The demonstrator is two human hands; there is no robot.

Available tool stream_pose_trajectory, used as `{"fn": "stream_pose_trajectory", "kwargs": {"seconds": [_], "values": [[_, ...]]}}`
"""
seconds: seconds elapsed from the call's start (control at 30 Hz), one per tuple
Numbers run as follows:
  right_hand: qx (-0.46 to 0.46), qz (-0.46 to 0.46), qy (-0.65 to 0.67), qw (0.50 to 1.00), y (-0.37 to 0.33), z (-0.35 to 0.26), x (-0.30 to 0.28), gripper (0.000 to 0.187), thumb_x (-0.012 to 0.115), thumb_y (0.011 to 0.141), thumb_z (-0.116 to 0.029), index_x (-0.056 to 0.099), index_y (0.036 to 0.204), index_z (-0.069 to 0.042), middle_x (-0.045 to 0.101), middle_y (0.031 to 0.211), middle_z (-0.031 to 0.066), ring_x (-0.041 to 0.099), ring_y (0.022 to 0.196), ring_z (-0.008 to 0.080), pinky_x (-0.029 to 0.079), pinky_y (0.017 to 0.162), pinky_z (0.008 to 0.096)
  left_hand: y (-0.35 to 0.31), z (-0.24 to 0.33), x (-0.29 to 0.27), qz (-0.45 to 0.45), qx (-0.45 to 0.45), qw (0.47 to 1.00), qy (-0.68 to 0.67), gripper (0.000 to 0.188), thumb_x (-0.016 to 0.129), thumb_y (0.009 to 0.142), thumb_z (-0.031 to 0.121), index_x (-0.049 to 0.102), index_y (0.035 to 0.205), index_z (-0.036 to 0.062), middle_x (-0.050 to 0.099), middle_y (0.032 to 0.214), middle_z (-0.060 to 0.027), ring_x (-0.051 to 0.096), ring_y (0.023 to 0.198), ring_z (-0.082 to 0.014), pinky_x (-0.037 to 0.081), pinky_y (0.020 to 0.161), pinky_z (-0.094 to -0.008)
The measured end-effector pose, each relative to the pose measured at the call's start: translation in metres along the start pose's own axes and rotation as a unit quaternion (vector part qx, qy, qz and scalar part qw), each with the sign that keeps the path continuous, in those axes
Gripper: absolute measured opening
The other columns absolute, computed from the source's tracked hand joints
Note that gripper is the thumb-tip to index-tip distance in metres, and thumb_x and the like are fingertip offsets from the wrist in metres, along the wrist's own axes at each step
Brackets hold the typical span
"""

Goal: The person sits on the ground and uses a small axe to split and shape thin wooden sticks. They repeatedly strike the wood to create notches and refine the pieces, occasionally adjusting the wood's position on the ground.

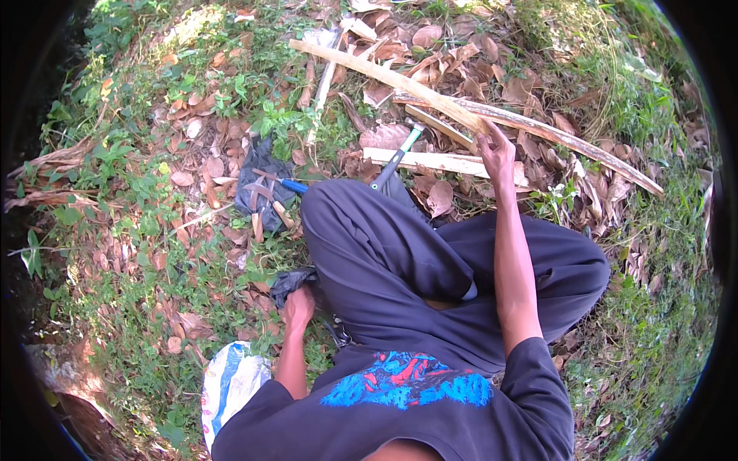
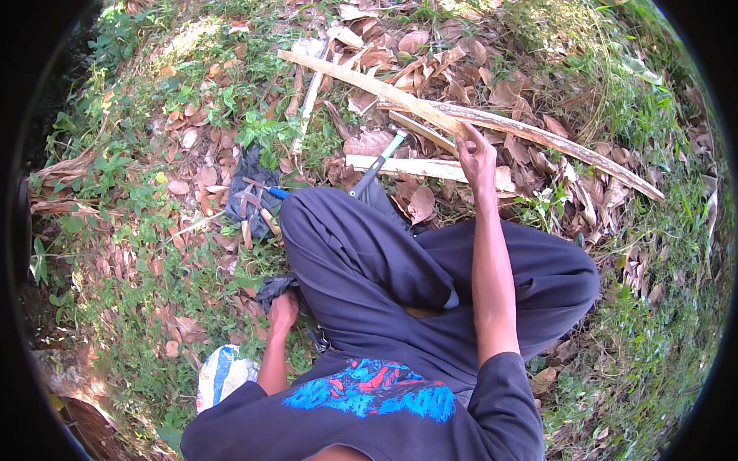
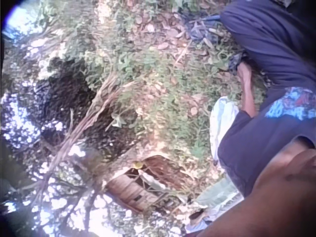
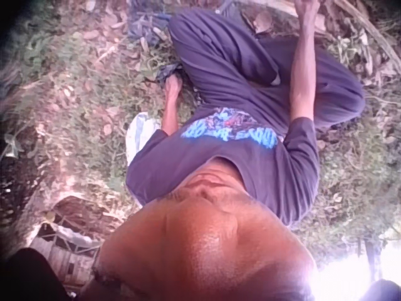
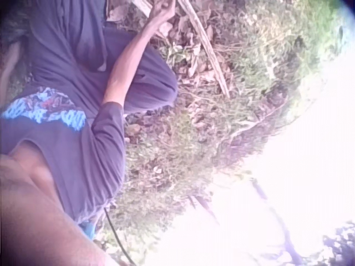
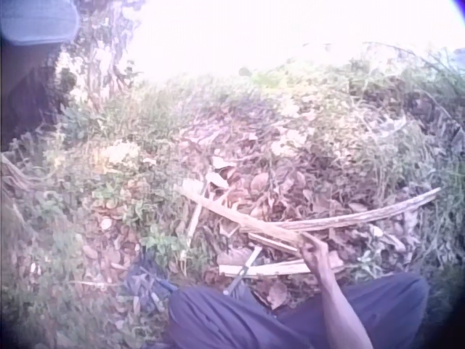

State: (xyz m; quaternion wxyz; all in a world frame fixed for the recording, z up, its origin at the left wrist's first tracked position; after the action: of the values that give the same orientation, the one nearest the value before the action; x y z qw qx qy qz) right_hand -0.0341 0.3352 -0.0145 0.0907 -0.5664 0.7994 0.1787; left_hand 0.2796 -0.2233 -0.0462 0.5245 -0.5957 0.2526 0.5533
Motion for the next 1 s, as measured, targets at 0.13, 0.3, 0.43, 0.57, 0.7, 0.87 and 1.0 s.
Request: {"fn": "stream_pose_trajectory", "kwargs": {"seconds": [0.13,0.3,0.43,0.57,0.7,0.87,1.0], "values": [[-0.003,-0.002,-0.028,1.0,0.0,-0.002,-0.001,0.038,0.066,0.091,-0.015,0.065,0.129,-0.009,0.071,0.114,0.0199,0.073,0.087,0.0248,0.058,0.074,0.034,0.006,0.003,-0.033,-0.116,-0.046,0.991,-0.059,0.023,0.065,0.079,0.02,0.071,0.094,0.0037,0.07,0.08,-0.0183,0.07,0.078,-0.0332,0.054,0.074,-0.0419],[-0.115,0.027,-0.04,0.992,-0.002,-0.016,-0.004,0.036,0.066,0.092,-0.011,0.065,0.128,-0.008,0.069,0.118,0.0179,0.07,0.102,0.0276,0.06,0.074,0.0341,0.019,0.015,-0.099,-0.096,-0.059,0.982,-0.153,0.018,0.07,0.077,0.013,0.073,0.089,0.0,0.071,0.074,-0.0078,0.067,0.066,-0.0145,0.053,0.065,-0.0295],[-0.043,-0.002,0.006,0.999,-0.003,-0.015,0.003,0.035,0.064,0.093,-0.009,0.064,0.128,-0.007,0.068,0.121,0.0176,0.071,0.099,0.029,0.062,0.076,0.0342,0.038,0.056,-0.15,-0.061,0.005,0.972,-0.227,0.014,0.066,0.084,0.006,0.074,0.094,0.0,0.069,0.074,-0.0039,0.063,0.066,-0.0108,0.05,0.062,-0.0257],[-0.034,0.012,0.0,0.999,-0.001,-0.004,-0.003,0.036,0.064,0.093,-0.01,0.063,0.129,-0.008,0.068,0.121,0.0182,0.073,0.09,0.0301,0.061,0.075,0.0358,0.067,0.12,-0.193,0.039,0.114,0.953,-0.278,0.013,0.066,0.09,0.008,0.073,0.099,0.0009,0.069,0.087,-0.0047,0.064,0.075,-0.0104,0.048,0.065,-0.0244],[0.016,0.001,0.01,1.0,-0.003,0.0,0.002,0.038,0.065,0.094,-0.012,0.059,0.131,-0.01,0.069,0.118,0.021,0.074,0.089,0.0337,0.059,0.075,0.0403,0.102,0.2,-0.196,0.074,0.168,0.893,-0.41,0.016,0.063,0.098,0.012,0.07,0.108,0.0009,0.068,0.098,-0.0038,0.066,0.088,-0.0098,0.047,0.069,-0.0226],[0.021,0.018,0.047,0.998,-0.005,0.005,0.002,0.036,0.067,0.094,-0.012,0.053,0.127,-0.007,0.07,0.111,0.0267,0.073,0.089,0.0376,0.059,0.075,0.0431,0.125,0.369,-0.174,0.058,0.33,0.804,-0.492,0.021,0.063,0.097,0.007,0.067,0.116,-0.002,0.071,0.101,-0.007,0.068,0.093,-0.0123,0.053,0.075,-0.0238],[0.004,0.033,0.048,0.998,-0.005,0.008,-0.002,0.035,0.066,0.094,-0.014,0.054,0.126,-0.005,0.069,0.111,0.026,0.07,0.099,0.0399,0.06,0.078,0.0429,0.137,0.48,-0.134,0.001,0.4,0.752,-0.524,0.022,0.067,0.093,0.004,0.067,0.113,-0.0038,0.072,0.096,-0.009,0.07,0.089,-0.0136,0.056,0.075,-0.0264]]}}
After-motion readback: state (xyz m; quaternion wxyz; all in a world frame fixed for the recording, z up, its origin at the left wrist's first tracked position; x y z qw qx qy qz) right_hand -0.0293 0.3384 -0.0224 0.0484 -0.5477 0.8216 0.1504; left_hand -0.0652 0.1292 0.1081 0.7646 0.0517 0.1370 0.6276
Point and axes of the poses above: each hand's wrist, its own y-axis towards the middle knuckle, its own x-axis out of the palm, z = x × y, the point moved 9 cm from there along y, towards the middle knuckle
